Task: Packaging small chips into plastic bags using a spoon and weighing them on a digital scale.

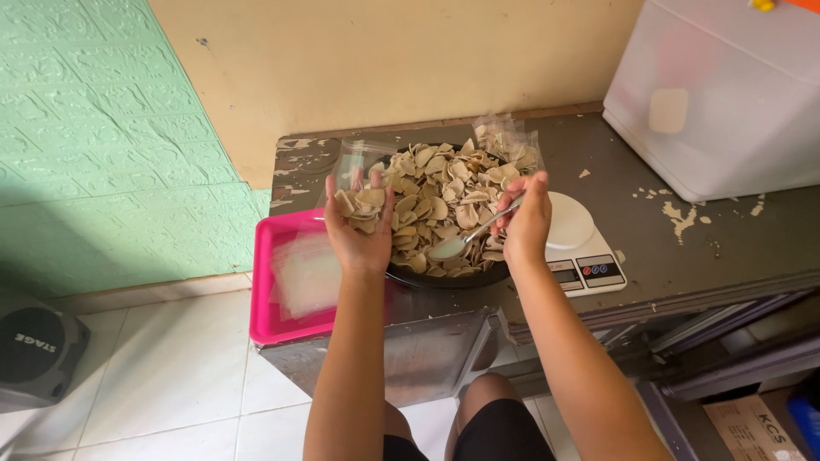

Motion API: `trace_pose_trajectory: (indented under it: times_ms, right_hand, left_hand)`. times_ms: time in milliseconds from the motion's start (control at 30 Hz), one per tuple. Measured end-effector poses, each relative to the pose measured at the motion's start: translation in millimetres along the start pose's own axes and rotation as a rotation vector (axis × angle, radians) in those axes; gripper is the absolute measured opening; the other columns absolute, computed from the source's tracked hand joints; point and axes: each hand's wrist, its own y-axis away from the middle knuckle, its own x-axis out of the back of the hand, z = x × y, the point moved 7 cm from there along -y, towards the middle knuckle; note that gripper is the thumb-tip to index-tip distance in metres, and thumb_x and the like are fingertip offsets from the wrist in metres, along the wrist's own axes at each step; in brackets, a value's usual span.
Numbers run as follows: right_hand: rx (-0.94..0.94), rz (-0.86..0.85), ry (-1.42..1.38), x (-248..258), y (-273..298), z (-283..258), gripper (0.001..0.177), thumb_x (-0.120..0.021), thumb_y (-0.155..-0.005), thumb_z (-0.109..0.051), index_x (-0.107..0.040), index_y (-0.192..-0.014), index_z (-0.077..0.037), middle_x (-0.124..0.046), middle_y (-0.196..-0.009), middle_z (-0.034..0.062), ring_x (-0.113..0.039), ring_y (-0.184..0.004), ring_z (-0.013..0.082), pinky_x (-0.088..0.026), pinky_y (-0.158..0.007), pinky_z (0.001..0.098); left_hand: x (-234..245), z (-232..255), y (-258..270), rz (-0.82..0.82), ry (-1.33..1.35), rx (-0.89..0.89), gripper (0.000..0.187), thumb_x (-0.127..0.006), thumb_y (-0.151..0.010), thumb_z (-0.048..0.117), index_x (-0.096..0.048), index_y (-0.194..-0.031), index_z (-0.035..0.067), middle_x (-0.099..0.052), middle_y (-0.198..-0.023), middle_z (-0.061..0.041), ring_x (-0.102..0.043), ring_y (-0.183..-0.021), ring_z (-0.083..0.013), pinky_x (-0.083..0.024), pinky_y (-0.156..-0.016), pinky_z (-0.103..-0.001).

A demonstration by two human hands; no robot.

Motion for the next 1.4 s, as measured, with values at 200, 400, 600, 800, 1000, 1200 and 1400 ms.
trace_pose_trajectory:
  times_ms: [200, 400, 600, 800, 1000, 1200, 1400]
  right_hand:
    - [0.002, -0.061, -0.067, 6.4, -2.7, 4.1, 0.050, -0.032, -0.108, -0.054, -0.051, -0.088, -0.012, -0.056, -0.063, 0.0128, -0.054, -0.041, 0.0205, -0.055, -0.033, 0.0336]
    - [-0.067, -0.262, -0.018, -9.5, -1.9, 15.7, 0.041, -0.037, -0.112, -0.039, -0.050, -0.089, -0.009, -0.062, -0.071, 0.0157, -0.059, -0.045, 0.0212, -0.060, -0.039, 0.0381]
    - [-0.124, -0.434, -0.007, -13.6, -5.7, 32.3, 0.039, -0.051, -0.107, -0.043, -0.054, -0.090, -0.009, -0.067, -0.080, 0.0156, -0.071, -0.057, 0.0233, -0.067, -0.055, 0.0406]
    - [-0.140, -0.445, -0.001, -14.0, -1.9, 26.6, 0.037, -0.046, -0.110, -0.041, -0.052, -0.092, -0.009, -0.069, -0.090, 0.0151, -0.075, -0.070, 0.0251, -0.068, -0.068, 0.0437]
    - [-0.261, -0.498, 0.068, -21.3, 2.0, 33.3, 0.032, -0.047, -0.110, -0.034, -0.055, -0.097, -0.005, -0.073, -0.100, 0.0202, -0.077, -0.082, 0.0316, -0.066, -0.080, 0.0497]
    - [-0.328, -0.491, 0.085, -23.2, 6.3, 31.0, 0.030, -0.046, -0.111, -0.027, -0.059, -0.101, -0.002, -0.074, -0.107, 0.0233, -0.077, -0.088, 0.0336, -0.065, -0.082, 0.0494]
    - [-0.371, -0.469, 0.124, -21.9, 3.1, 34.3, 0.033, -0.047, -0.110, -0.028, -0.064, -0.107, 0.000, -0.074, -0.109, 0.0266, -0.077, -0.091, 0.0369, -0.065, -0.081, 0.0476]
  left_hand:
    - [-3.6, -0.3, 1.6, 0.009, -0.025, 0.001, 0.055, -0.054, -0.101, 0.039, -0.040, -0.154, 0.034, -0.045, -0.157, -0.013, -0.049, -0.140, -0.0392, -0.042, -0.116, -0.059]
    - [-3.0, -0.6, 2.0, 0.017, -0.015, 0.009, 0.056, -0.055, -0.100, 0.039, -0.041, -0.154, 0.033, -0.048, -0.155, -0.013, -0.051, -0.139, -0.0377, -0.042, -0.115, -0.059]
    - [2.3, -3.6, -3.7, 0.008, -0.023, 0.038, 0.053, -0.057, -0.099, 0.040, -0.045, -0.151, 0.034, -0.050, -0.154, -0.012, -0.051, -0.139, -0.0379, -0.041, -0.116, -0.060]
    - [3.3, -2.8, -2.7, 0.005, -0.032, 0.038, 0.054, -0.058, -0.099, 0.040, -0.046, -0.151, 0.034, -0.050, -0.154, -0.013, -0.052, -0.138, -0.0377, -0.043, -0.115, -0.059]
    - [1.5, -2.2, -0.8, 0.009, -0.023, 0.043, 0.055, -0.059, -0.098, 0.041, -0.046, -0.150, 0.034, -0.051, -0.153, -0.012, -0.051, -0.138, -0.0375, -0.042, -0.116, -0.060]
    - [2.5, -2.2, -1.7, 0.005, -0.015, 0.045, 0.055, -0.060, -0.097, 0.040, -0.046, -0.150, 0.034, -0.050, -0.153, -0.012, -0.052, -0.138, -0.0380, -0.042, -0.116, -0.060]
    - [1.4, -2.2, -1.2, 0.018, -0.026, 0.051, 0.054, -0.059, -0.097, 0.041, -0.047, -0.149, 0.035, -0.051, -0.153, -0.012, -0.053, -0.137, -0.0368, -0.043, -0.116, -0.058]
